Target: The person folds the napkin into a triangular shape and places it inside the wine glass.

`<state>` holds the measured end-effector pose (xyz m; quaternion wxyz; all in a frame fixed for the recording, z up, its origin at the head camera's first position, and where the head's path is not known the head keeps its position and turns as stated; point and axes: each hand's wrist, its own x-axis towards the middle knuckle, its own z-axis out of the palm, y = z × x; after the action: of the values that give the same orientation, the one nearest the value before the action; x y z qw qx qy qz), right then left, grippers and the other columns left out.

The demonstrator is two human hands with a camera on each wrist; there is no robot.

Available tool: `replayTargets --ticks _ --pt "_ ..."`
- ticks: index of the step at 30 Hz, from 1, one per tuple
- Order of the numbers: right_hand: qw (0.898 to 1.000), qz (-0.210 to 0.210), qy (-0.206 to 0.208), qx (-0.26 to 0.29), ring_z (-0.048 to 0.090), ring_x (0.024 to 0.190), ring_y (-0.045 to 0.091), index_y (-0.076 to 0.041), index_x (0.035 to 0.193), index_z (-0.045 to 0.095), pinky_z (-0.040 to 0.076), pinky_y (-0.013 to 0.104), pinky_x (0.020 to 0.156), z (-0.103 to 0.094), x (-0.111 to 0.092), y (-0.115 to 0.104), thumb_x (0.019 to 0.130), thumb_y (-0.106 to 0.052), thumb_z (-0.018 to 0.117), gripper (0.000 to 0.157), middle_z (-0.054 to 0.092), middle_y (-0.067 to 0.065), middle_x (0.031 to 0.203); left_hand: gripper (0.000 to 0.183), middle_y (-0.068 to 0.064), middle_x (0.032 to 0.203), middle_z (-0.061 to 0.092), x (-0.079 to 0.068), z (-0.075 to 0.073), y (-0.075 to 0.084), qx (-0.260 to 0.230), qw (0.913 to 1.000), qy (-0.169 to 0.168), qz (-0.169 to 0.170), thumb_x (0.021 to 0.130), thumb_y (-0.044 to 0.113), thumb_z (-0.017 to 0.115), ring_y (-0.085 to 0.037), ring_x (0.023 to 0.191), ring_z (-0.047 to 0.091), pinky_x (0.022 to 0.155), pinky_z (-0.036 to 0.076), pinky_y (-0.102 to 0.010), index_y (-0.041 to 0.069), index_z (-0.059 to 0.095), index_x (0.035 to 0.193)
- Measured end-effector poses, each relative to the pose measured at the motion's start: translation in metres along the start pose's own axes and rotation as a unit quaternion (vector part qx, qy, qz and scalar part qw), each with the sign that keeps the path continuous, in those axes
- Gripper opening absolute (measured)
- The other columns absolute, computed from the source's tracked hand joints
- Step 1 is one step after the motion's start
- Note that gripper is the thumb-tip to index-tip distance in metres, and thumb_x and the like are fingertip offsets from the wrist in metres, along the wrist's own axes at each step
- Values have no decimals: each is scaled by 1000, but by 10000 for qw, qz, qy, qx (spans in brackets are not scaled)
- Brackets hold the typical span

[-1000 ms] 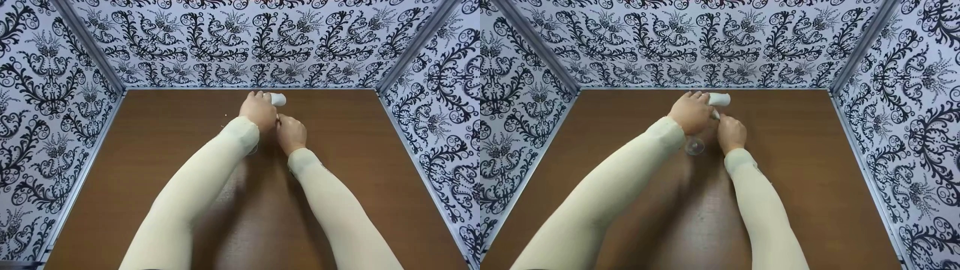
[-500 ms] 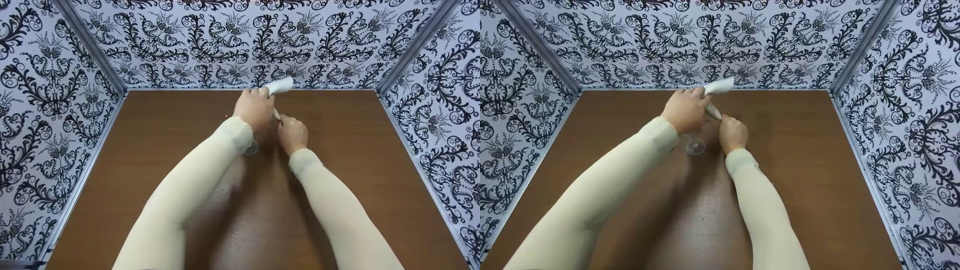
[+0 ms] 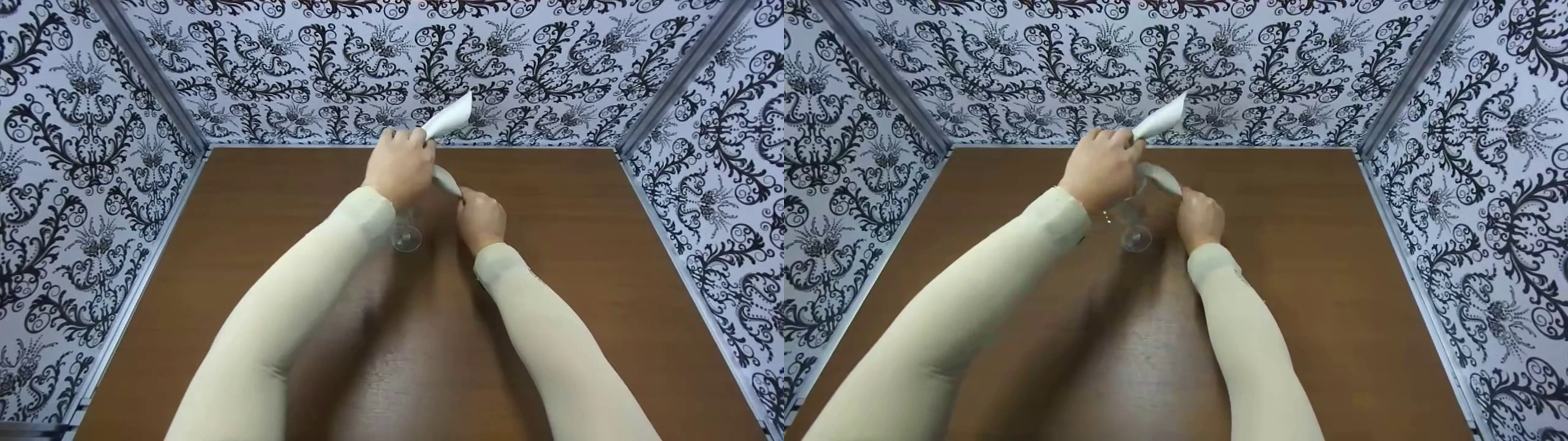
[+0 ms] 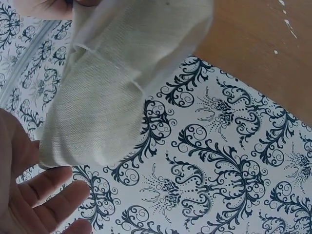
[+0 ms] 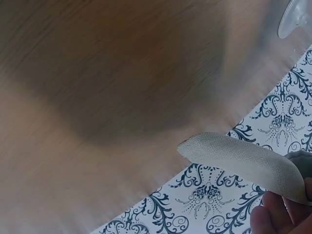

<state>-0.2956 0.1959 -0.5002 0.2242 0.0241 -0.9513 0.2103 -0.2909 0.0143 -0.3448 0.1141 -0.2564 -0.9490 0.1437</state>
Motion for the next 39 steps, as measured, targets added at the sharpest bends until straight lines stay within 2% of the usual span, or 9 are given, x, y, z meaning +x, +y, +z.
replayTargets --ticks 4,7,11,17,22,27,30,34,39 --pt "10000 30 -81 8 77 98 40 -7 122 78 60 59 83 -1 1 0 101 -9 63 26 80 16 113 56 -14 136 63 -5 2 -8 -96 9999 51 -128 106 39 52 -36 130 60 120 41 -54 8 53 153" --pt "9998 59 -208 -15 77 100 40 -8 124 77 59 59 85 -2 1 1 103 -10 61 27 79 16 115 47 -13 131 66 -10 6 -14 -181 9989 359 -243 108 33 52 -36 123 65 119 43 -52 9 57 149" --pt "9999 -32 -148 -9 77 99 41 -9 124 77 59 60 83 -2 1 4 103 -10 61 27 79 16 114 32 -12 117 70 -16 10 -21 -211 9959 796 -372 110 15 49 -33 108 70 110 50 -48 9 66 136" --pt "9995 -254 155 72 76 101 40 -11 129 75 60 58 84 -3 0 8 101 -9 61 31 79 15 116 20 -11 107 70 -26 18 -34 -295 9897 1244 -645 108 19 57 -32 99 69 97 54 -46 10 72 117" --pt "9964 -631 537 154 75 96 42 -13 139 70 60 57 81 -1 -2 12 96 0 63 45 79 16 115 22 -12 105 66 -33 29 -43 -202 9778 1941 -758 106 17 59 -33 97 67 91 55 -46 8 78 112" --pt "9917 -1053 723 118 75 103 39 -14 147 63 60 54 85 2 -3 16 94 6 61 57 77 12 126 19 -10 111 60 -39 40 -50 115 9640 2564 -693 99 10 62 -30 101 57 94 49 -44 9 80 98" --pt "9902 -1178 749 -15 75 103 39 -16 148 63 60 53 86 2 -3 18 93 6 60 59 76 10 129 15 -9 122 59 -43 45 -53 197 9640 2575 -631 94 9 64 -30 111 55 104 44 -45 9 79 91" --pt "9875 -1317 856 -155 74 97 39 -16 142 68 61 52 83 1 -4 20 92 6 60 56 78 10 121 13 -11 125 66 -48 51 -56 -55 9745 2171 -560 94 11 63 -32 116 62 115 41 -49 6 74 97" --pt "9856 -1388 950 -151 74 92 40 -15 137 71 61 51 82 1 -4 20 93 5 59 49 79 11 117 9 -14 105 74 -55 62 -58 -607 9841 1550 -615 97 9 61 -36 96 74 99 55 -50 4 67 102"
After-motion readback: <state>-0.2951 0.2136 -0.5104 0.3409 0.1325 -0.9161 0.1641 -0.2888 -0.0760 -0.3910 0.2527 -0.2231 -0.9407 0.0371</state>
